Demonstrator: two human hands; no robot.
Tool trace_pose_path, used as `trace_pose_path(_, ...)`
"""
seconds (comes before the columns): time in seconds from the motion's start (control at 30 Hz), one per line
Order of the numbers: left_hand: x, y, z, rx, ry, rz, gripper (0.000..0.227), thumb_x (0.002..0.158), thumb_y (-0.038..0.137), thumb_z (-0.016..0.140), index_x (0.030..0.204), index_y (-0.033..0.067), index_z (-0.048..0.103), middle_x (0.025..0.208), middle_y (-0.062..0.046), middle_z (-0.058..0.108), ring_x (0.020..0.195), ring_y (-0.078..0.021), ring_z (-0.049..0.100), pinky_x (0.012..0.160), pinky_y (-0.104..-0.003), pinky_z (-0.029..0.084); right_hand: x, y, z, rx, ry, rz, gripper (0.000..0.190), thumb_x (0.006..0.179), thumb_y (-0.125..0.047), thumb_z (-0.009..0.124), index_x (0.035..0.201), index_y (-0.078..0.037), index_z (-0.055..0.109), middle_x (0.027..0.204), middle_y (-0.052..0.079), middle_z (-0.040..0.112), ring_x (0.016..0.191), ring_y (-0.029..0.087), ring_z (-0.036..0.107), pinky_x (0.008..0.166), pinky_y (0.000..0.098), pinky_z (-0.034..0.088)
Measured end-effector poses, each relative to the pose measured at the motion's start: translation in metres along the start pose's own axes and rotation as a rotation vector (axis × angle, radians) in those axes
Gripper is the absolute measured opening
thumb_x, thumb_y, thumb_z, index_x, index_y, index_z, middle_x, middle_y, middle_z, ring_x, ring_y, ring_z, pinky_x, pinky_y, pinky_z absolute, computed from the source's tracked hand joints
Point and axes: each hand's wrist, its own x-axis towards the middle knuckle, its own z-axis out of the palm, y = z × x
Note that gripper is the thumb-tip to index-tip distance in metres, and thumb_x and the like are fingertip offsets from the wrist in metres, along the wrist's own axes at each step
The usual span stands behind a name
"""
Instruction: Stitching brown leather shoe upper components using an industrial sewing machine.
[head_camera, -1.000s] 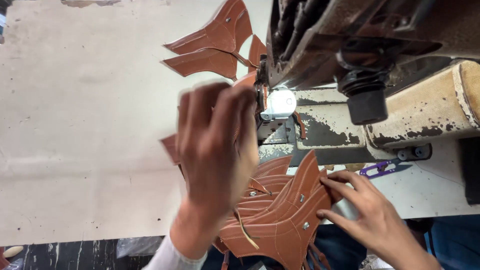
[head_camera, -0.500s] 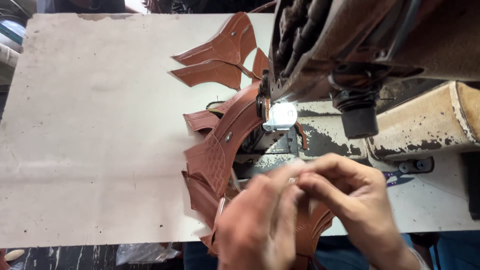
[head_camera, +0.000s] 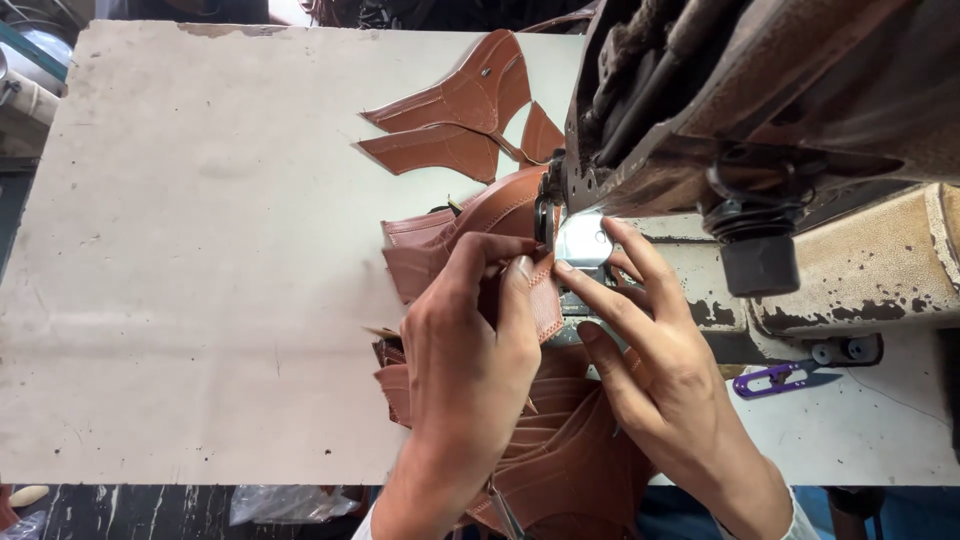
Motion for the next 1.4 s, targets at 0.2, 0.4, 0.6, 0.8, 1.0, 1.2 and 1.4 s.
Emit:
trace_pose_path(0.2, 0.024, -0.010, 0.011, -0.011, -0.050, 0.064, 0.010, 0.096, 0.008, 0.057, 0.099, 0.0047, 0.066, 0.090, -0.011, 0.077, 0.080, -0.0277, 0.076, 0.072, -0.038, 0.057, 0.005, 0.002, -0.004, -0.014, 0.028, 0.002, 0.056, 0.090, 0.012, 0.056, 0.141, -0.009, 0.060, 0.162, 0.020, 0.034, 0.142, 0.036, 0.054, 0.109, 0.0406, 0.051)
trace_pose_path(0.4, 0.047, -0.012, 0.021, -0.020, -0.145, 0.019, 0.010, 0.097, 0.012, 0.055, 0.099, 0.0073, 0.063, 0.072, -0.008, 0.072, 0.062, -0.0219, 0.072, 0.064, -0.037, 0.053, -0.007, 0.012, -0.014, -0.013, 0.084, 0.010, 0.050, 0.097, 0.001, 0.058, 0.146, -0.006, 0.054, 0.161, 0.021, 0.042, 0.139, 0.033, 0.057, 0.111, 0.0416, 0.048)
trace_pose_path(0.6, 0.042, -0.009, 0.014, 0.225, 0.004, 0.338, 0.008, 0.095, 0.011, 0.066, 0.100, 0.0128, 0.072, 0.087, -0.007, 0.069, 0.079, -0.0244, 0.066, 0.072, -0.040, 0.046, -0.049, 0.087, -0.018, -0.462, -0.254, 0.461, 0.063, 0.091, -0.032, 0.075, 0.146, -0.008, 0.055, 0.138, 0.017, 0.054, 0.120, 0.030, 0.059, 0.087, 0.0480, 0.052)
trace_pose_path(0.8, -0.038, -0.003, 0.015, 0.136, 0.038, 0.469, 0.011, 0.103, 0.008, 0.069, 0.113, 0.0050, 0.066, 0.108, -0.011, 0.066, 0.103, -0.0283, 0.064, 0.090, -0.039, 0.051, -0.067, 0.090, -0.019, 0.077, -0.050, 0.840, 0.025, 0.086, -0.014, 0.082, 0.105, 0.002, 0.078, 0.091, 0.020, 0.075, 0.068, 0.027, 0.072, 0.060, 0.0375, 0.057)
trace_pose_path(1.0, -0.074, 0.016, 0.010, 0.065, -0.145, 0.360, 0.030, 0.089, 0.007, 0.070, 0.118, 0.0008, 0.071, 0.090, -0.010, 0.069, 0.080, -0.0250, 0.067, 0.073, -0.037, 0.051, -0.066, 0.063, -0.023, 0.804, 0.195, 0.478, 0.014, 0.088, 0.003, 0.072, 0.101, 0.004, 0.073, 0.099, 0.011, 0.076, 0.080, 0.015, 0.072, 0.058, 0.0257, 0.056)
trace_pose_path(1.2, -0.028, 0.026, -0.023, 0.007, -0.047, 0.123, 0.017, 0.095, 0.006, 0.063, 0.110, 0.0078, 0.072, 0.094, -0.009, 0.075, 0.081, -0.0231, 0.076, 0.069, -0.033, 0.058, -0.012, -0.015, -0.003, -0.122, 0.307, -0.060, 0.029, 0.101, -0.007, 0.065, 0.129, -0.004, 0.069, 0.140, 0.016, 0.062, 0.128, 0.025, 0.061, 0.108, 0.0348, 0.051)
trace_pose_path(1.4, -0.010, 0.008, -0.016, 0.032, -0.048, 0.043, 0.020, 0.096, 0.006, 0.061, 0.111, 0.0075, 0.074, 0.097, -0.009, 0.077, 0.083, -0.0237, 0.077, 0.073, -0.034, 0.058, -0.003, 0.000, 0.003, 0.017, 0.087, -0.051, 0.043, 0.097, 0.002, 0.059, 0.139, -0.007, 0.064, 0.161, 0.019, 0.039, 0.145, 0.034, 0.049, 0.113, 0.0421, 0.048)
